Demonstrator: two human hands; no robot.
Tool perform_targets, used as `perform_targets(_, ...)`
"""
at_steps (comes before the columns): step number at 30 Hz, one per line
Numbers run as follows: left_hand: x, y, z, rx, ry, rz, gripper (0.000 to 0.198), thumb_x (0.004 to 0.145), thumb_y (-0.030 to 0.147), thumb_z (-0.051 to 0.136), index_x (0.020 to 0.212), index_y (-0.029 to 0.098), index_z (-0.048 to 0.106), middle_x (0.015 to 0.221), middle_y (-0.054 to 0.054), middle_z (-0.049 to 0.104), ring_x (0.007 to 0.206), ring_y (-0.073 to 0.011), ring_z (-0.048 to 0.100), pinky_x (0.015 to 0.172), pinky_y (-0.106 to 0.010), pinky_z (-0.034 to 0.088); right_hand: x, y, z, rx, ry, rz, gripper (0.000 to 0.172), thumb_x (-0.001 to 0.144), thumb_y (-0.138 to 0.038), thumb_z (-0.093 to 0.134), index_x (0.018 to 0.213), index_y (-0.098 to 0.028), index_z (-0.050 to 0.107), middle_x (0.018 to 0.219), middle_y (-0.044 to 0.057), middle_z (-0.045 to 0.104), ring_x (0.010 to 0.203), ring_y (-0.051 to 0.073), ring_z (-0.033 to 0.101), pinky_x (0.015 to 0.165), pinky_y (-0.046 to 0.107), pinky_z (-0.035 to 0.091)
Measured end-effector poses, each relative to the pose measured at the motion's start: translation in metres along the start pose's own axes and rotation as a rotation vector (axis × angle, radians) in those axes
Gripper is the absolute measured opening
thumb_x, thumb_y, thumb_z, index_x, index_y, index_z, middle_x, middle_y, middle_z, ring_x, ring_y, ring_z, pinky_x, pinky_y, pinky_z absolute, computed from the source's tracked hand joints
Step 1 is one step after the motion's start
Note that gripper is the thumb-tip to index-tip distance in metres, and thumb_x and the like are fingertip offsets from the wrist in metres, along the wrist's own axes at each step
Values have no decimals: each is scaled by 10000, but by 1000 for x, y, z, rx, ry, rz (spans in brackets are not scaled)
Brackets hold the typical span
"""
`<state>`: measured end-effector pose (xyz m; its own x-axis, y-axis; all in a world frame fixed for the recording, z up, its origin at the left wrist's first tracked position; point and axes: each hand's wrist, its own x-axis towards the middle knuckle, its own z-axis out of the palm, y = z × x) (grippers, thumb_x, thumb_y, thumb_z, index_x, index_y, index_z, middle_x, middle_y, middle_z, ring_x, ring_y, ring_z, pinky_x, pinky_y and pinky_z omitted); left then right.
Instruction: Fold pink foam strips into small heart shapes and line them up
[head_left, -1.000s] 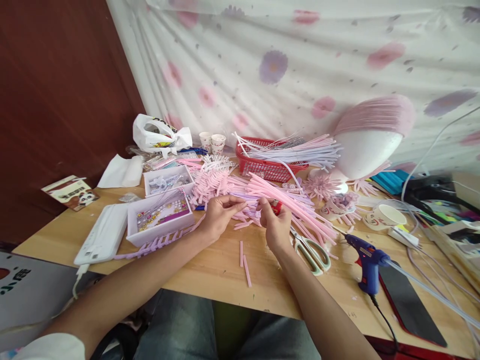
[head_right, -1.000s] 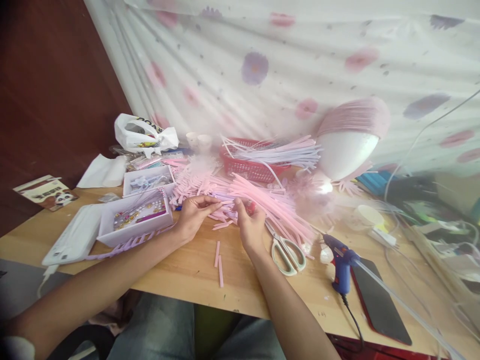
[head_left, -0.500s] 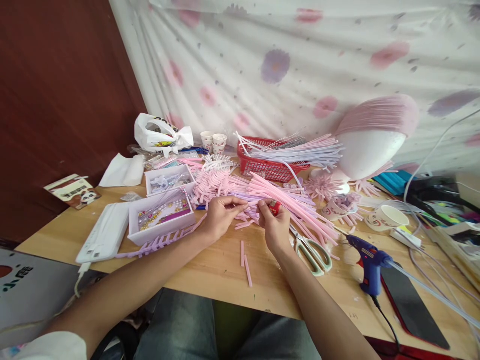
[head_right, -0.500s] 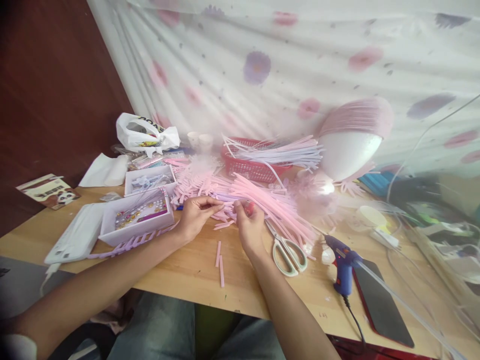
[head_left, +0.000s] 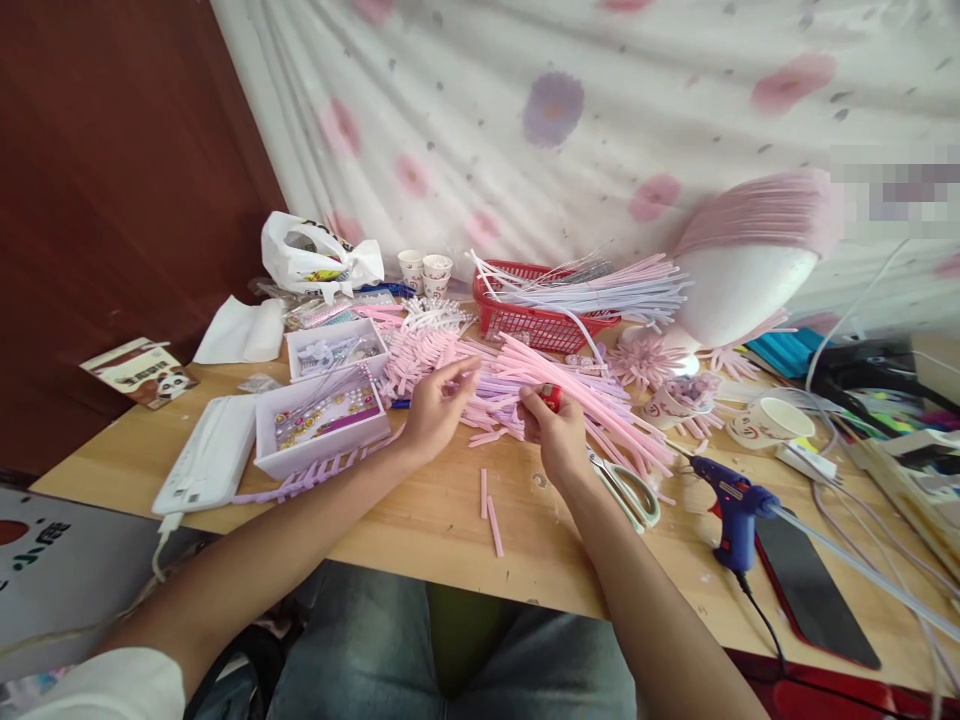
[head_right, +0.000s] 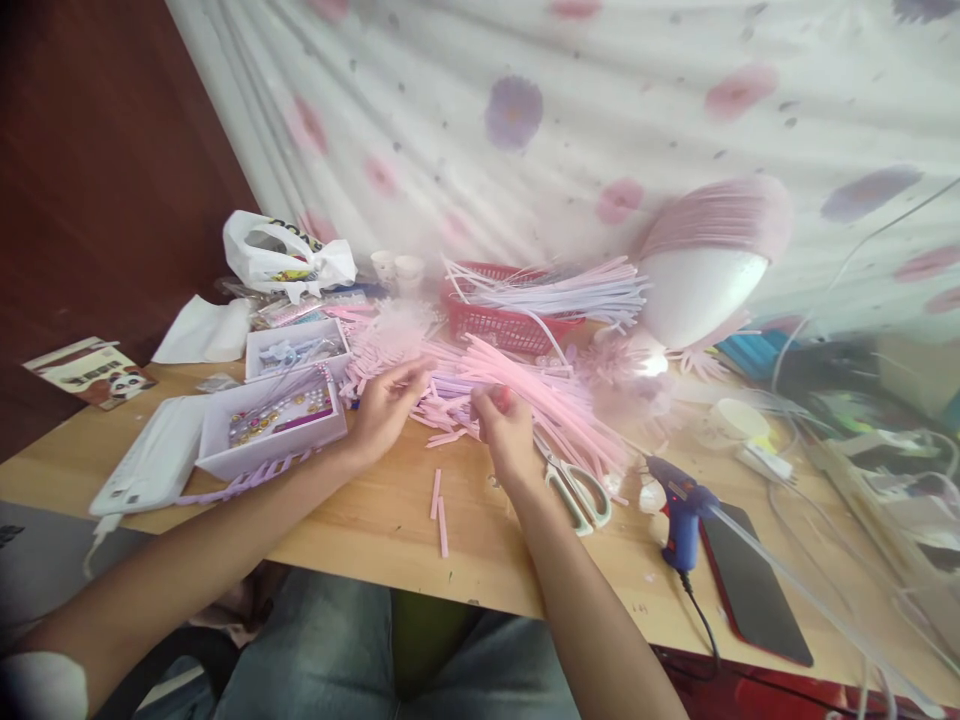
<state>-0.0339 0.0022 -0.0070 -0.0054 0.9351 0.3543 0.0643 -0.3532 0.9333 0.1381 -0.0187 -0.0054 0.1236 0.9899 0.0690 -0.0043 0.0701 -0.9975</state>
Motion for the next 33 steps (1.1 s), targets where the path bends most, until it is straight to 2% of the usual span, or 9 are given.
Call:
perform_targets(3, 6, 1, -6, 54, 33, 26, 332, 931, 368, 551, 1100, 140, 722, 1085, -96, 739, 974, -186, 666, 850, -268, 491, 1, -12, -13, -186, -348, 122, 362, 779, -444, 687, 616, -190, 486, 525, -58, 419, 455, 63, 270, 447, 235, 185)
perform_targets(5, 7, 3, -8, 165, -30, 21, 307, 927, 339, 528, 1043, 129, 720, 906, -72, 737, 784, -162, 649, 702, -247, 471, 2, -20, -20, -354, -454, 167, 374, 780, -460, 671, 598, -184, 496, 528, -46, 440, 462, 68, 294, 452, 239, 190)
perform_targets(9, 2, 13, -9, 580, -339, 87, 199, 870, 283, 572, 845, 169, 734, 673, -19, 677, 612, -148, 584, 607, -252, 389, 8, -26, -33, -557, -370, 139, 386, 754, -461, 661, 564, -193, 458, 496, -57, 418, 465, 74, 319, 472, 244, 227)
perform_targets(12, -3, 19, -11, 773, -586, 125, 148, 830, 262, 607, 786, 205, 736, 714, -23, 708, 630, -166, 606, 602, -260, 381, 12, -24, -38, -583, -297, 139, 353, 723, -423, 677, 547, -190, 479, 475, -63, 409, 456, 71, 302, 480, 250, 233)
perform_targets(15, -5, 19, -13, 849, -718, 132, 107, 783, 187, 619, 777, 213, 722, 771, -28, 732, 658, -178, 632, 608, -262, 394, 13, -24, -38, -540, -280, 139, 276, 704, -404, 687, 589, -164, 610, 481, -45, 471, 457, 75, 302, 486, 257, 242)
perform_targets(21, -2, 11, -14, 894, -632, 138, 186, 838, 149, 541, 896, 195, 712, 809, -57, 733, 758, -206, 670, 660, -270, 417, 7, -19, -23, -503, -408, 113, 192, 657, -339, 695, 650, -150, 726, 611, 14, 653, 572, 126, 474, 585, 268, 355)
perform_targets(25, 1, 17, -14, 847, -392, 149, 193, 892, 185, 493, 951, 175, 676, 725, -31, 684, 641, -165, 601, 611, -260, 361, 6, -10, -18, -574, -447, 114, 187, 670, -333, 693, 600, -160, 718, 580, 3, 648, 593, 146, 521, 615, 273, 383)
perform_targets(28, 0, 27, -14, 772, -353, 149, 276, 912, 253, 471, 717, 164, 645, 574, -2, 577, 528, -131, 494, 554, -265, 290, 8, -11, -22, -627, -339, 90, 306, 724, -416, 676, 555, -161, 674, 524, 4, 612, 542, 139, 499, 592, 276, 375)
perform_targets(33, -22, 33, -9, 883, -771, 59, 436, 801, 386, 613, 421, 191, 528, 394, -19, 436, 402, -143, 397, 508, -308, 271, 18, -15, -38, -574, 217, 24, 370, 779, -488, 598, 597, -168, 640, 449, -31, 462, 472, 128, 400, 523, 278, 316)
